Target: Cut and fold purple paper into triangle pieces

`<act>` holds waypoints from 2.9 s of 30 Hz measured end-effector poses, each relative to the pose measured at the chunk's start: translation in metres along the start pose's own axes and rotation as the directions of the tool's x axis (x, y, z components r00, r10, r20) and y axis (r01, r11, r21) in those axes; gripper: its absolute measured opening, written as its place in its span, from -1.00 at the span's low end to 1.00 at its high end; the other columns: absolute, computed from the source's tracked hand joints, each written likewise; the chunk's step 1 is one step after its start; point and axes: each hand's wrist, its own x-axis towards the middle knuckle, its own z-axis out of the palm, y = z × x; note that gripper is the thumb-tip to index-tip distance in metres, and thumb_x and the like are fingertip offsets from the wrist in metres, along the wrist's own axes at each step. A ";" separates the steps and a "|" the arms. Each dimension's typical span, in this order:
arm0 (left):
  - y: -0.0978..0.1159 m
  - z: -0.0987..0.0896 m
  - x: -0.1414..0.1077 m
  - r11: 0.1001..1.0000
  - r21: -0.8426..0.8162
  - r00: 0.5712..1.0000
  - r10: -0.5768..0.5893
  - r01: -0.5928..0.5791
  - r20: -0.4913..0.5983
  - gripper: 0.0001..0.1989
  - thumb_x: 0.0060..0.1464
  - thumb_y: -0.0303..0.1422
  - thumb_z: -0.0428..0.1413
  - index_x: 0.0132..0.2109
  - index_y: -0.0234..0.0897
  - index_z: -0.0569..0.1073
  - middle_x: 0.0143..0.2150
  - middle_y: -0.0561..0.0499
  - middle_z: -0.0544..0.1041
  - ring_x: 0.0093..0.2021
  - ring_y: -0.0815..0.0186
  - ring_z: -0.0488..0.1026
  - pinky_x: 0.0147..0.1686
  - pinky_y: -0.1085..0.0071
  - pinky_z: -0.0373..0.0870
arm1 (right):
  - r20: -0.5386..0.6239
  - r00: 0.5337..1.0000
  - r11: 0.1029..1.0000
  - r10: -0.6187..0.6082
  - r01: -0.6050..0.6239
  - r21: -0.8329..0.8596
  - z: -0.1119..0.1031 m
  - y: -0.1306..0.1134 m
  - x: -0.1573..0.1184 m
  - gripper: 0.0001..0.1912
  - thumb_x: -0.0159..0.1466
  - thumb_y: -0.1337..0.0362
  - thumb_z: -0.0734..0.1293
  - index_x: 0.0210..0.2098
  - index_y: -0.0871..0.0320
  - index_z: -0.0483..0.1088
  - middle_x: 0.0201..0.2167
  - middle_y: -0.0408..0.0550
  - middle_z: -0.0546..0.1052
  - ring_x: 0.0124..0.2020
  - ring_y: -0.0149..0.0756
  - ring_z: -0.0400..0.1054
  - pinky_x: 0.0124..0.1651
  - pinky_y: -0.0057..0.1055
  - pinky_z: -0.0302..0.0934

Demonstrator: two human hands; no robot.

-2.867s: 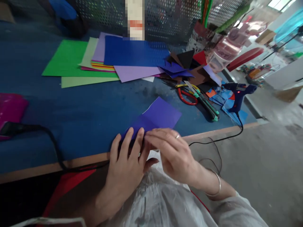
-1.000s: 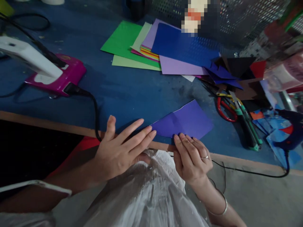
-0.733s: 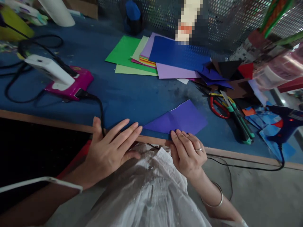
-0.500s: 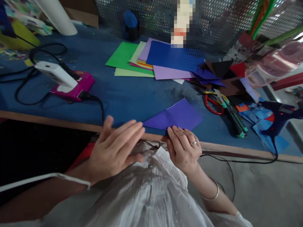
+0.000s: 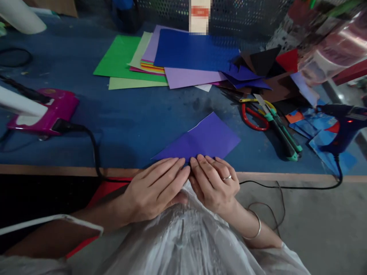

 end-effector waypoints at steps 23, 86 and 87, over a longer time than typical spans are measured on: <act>-0.008 -0.016 -0.001 0.949 0.312 0.998 -0.057 0.056 -0.004 -0.62 0.38 -0.20 0.16 -0.04 -0.56 0.56 -0.24 -0.19 0.69 -0.25 0.18 0.63 -0.27 0.33 0.52 | -0.060 0.998 0.999 -0.015 0.017 0.034 -0.008 0.018 -0.014 -0.74 0.41 0.33 0.37 0.04 0.22 0.59 -0.12 0.03 0.71 -0.05 -0.21 0.56 0.23 -0.21 0.43; -0.124 0.036 0.110 -0.087 -0.934 0.630 -0.716 0.346 0.300 -0.41 -0.17 -0.06 0.49 -0.03 -0.30 0.63 -0.03 -0.13 0.72 -0.20 0.21 0.63 -0.15 0.32 0.58 | 0.541 0.798 0.167 0.265 -0.591 0.790 0.039 0.092 0.145 -0.43 -0.01 -0.21 0.58 -0.29 0.12 0.47 -0.43 -0.15 0.51 -0.40 -0.37 0.35 -0.34 -0.39 0.23; -0.123 0.036 0.110 -0.091 -0.932 0.640 -0.703 0.350 0.309 -0.41 -0.16 -0.04 0.48 -0.04 -0.29 0.64 -0.05 -0.12 0.72 -0.20 0.22 0.63 -0.15 0.33 0.58 | 0.530 0.802 0.163 0.275 -0.582 0.797 0.039 0.092 0.145 -0.43 -0.03 -0.20 0.59 -0.34 0.12 0.46 -0.47 -0.16 0.50 -0.42 -0.38 0.33 -0.34 -0.39 0.22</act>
